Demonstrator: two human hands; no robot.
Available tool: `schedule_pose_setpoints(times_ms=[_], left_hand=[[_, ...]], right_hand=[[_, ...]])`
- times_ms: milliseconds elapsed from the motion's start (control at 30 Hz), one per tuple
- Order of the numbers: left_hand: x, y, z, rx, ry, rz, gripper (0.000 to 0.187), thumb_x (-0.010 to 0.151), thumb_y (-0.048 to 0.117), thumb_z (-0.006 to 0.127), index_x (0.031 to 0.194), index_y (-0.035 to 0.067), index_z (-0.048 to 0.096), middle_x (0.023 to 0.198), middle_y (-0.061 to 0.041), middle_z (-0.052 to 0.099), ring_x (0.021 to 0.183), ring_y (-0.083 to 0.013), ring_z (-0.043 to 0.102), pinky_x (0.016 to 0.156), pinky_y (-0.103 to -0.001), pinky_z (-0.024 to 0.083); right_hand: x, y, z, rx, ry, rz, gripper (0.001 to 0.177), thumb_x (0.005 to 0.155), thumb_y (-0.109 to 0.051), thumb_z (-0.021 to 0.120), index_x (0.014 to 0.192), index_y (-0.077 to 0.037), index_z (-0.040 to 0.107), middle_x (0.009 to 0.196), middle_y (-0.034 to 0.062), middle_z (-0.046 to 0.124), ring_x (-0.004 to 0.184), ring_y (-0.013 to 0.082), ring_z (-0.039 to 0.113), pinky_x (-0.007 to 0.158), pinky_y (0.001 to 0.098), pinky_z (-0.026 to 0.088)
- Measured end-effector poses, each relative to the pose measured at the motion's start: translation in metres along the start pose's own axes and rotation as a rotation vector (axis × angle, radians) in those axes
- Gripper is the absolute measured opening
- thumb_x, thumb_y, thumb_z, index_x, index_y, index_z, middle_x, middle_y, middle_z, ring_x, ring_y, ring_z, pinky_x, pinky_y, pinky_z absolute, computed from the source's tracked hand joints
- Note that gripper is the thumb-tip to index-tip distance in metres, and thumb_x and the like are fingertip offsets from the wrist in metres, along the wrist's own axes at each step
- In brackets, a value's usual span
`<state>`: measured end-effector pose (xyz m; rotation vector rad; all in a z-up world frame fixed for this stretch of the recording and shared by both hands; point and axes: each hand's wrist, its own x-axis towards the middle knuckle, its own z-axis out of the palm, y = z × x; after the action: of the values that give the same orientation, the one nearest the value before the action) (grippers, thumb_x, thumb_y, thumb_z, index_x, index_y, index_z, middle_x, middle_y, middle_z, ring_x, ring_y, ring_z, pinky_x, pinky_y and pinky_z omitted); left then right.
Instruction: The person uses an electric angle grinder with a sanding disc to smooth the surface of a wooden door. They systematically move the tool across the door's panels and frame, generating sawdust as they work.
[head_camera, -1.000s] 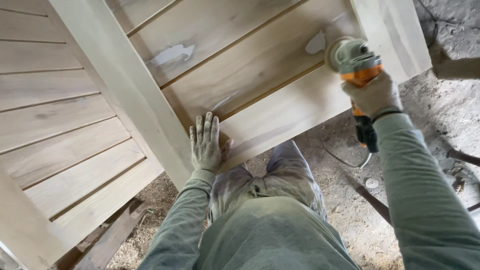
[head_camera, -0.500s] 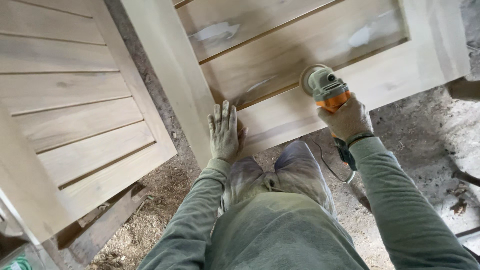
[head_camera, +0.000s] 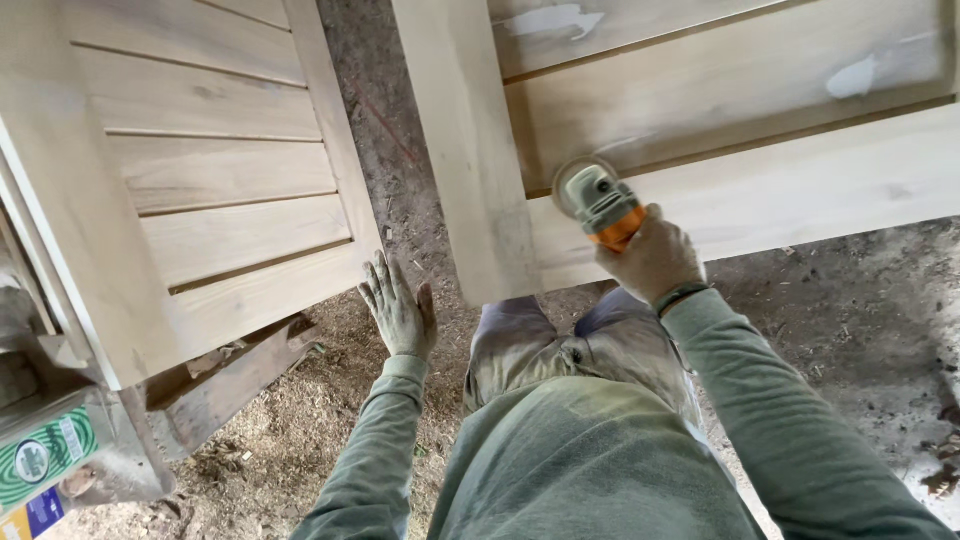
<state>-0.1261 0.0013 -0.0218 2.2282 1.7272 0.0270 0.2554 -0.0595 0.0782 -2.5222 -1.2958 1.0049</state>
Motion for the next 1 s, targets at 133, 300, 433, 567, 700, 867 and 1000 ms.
schedule_pose_setpoints(times_ms=[133, 300, 433, 567, 700, 867, 1000], left_hand=[[-0.008, -0.002, -0.005, -0.023, 0.01, -0.029, 0.081, 0.107, 0.059, 0.018, 0.162, 0.0, 0.02, 0.171, -0.021, 0.017, 0.159, -0.0384, 0.009, 0.129, -0.054, 0.003], [-0.001, 0.004, -0.01, -0.082, 0.067, -0.015, 0.081, 0.107, 0.059, 0.016, 0.163, 0.0, 0.02, 0.172, -0.02, 0.016, 0.16, -0.0384, 0.009, 0.13, -0.055, 0.002], [0.011, 0.012, -0.013, -0.147, 0.083, -0.004, 0.082, 0.106, 0.062, 0.015, 0.163, 0.002, 0.02, 0.172, -0.018, 0.016, 0.161, -0.0364, 0.008, 0.131, -0.053, 0.002], [0.033, 0.029, -0.01, -0.112, 0.063, 0.095, 0.085, 0.105, 0.062, 0.011, 0.163, 0.0, 0.015, 0.173, -0.018, 0.013, 0.161, -0.035, 0.004, 0.13, -0.052, -0.001], [0.056, 0.068, -0.006, -0.077, 0.016, 0.216, 0.084, 0.106, 0.061, 0.01, 0.163, -0.001, 0.011, 0.172, -0.02, 0.009, 0.16, -0.0363, 0.001, 0.128, -0.052, -0.004], [0.073, 0.141, -0.005, -0.077, -0.168, 0.422, 0.081, 0.107, 0.056, 0.023, 0.164, -0.001, 0.012, 0.173, -0.019, 0.01, 0.161, -0.0349, 0.003, 0.129, -0.052, -0.002], [0.071, 0.194, -0.005, -0.071, -0.234, 0.579, 0.08, 0.104, 0.05, 0.043, 0.164, 0.003, 0.019, 0.174, -0.014, 0.014, 0.162, -0.0318, 0.006, 0.132, -0.051, 0.002]], right_hand=[[-0.004, -0.037, 0.019, -0.029, -0.045, -0.019, 0.05, 0.083, -0.033, 0.075, 0.109, 0.004, 0.054, 0.081, 0.0186, 0.072, 0.072, 0.0344, 0.074, 0.071, 0.0487, 0.064], [-0.017, -0.068, 0.026, -0.104, -0.169, -0.134, 0.051, 0.083, -0.034, 0.075, 0.113, 0.001, 0.053, 0.081, 0.0151, 0.072, 0.071, 0.0304, 0.074, 0.07, 0.0453, 0.063], [-0.021, -0.056, 0.022, -0.177, -0.25, -0.141, 0.056, 0.086, -0.043, 0.076, 0.115, 0.0, 0.053, 0.08, 0.014, 0.071, 0.071, 0.0276, 0.074, 0.068, 0.044, 0.064], [-0.011, -0.008, 0.002, -0.155, -0.164, -0.108, 0.054, 0.082, -0.037, 0.077, 0.116, -0.001, 0.055, 0.079, 0.0129, 0.072, 0.067, 0.0276, 0.073, 0.065, 0.0442, 0.065], [-0.004, 0.027, -0.02, -0.197, -0.094, -0.067, 0.057, 0.08, -0.04, 0.079, 0.114, -0.001, 0.057, 0.079, 0.0152, 0.073, 0.067, 0.0299, 0.074, 0.066, 0.0453, 0.065], [-0.005, 0.058, -0.046, -0.182, -0.029, 0.005, 0.059, 0.077, -0.042, 0.082, 0.111, 0.0, 0.058, 0.08, 0.0194, 0.073, 0.071, 0.0351, 0.075, 0.071, 0.049, 0.064], [-0.007, 0.088, -0.067, -0.122, 0.04, 0.064, 0.057, 0.074, -0.041, 0.083, 0.107, -0.001, 0.06, 0.081, 0.0224, 0.073, 0.076, 0.0409, 0.074, 0.074, 0.0525, 0.063]])
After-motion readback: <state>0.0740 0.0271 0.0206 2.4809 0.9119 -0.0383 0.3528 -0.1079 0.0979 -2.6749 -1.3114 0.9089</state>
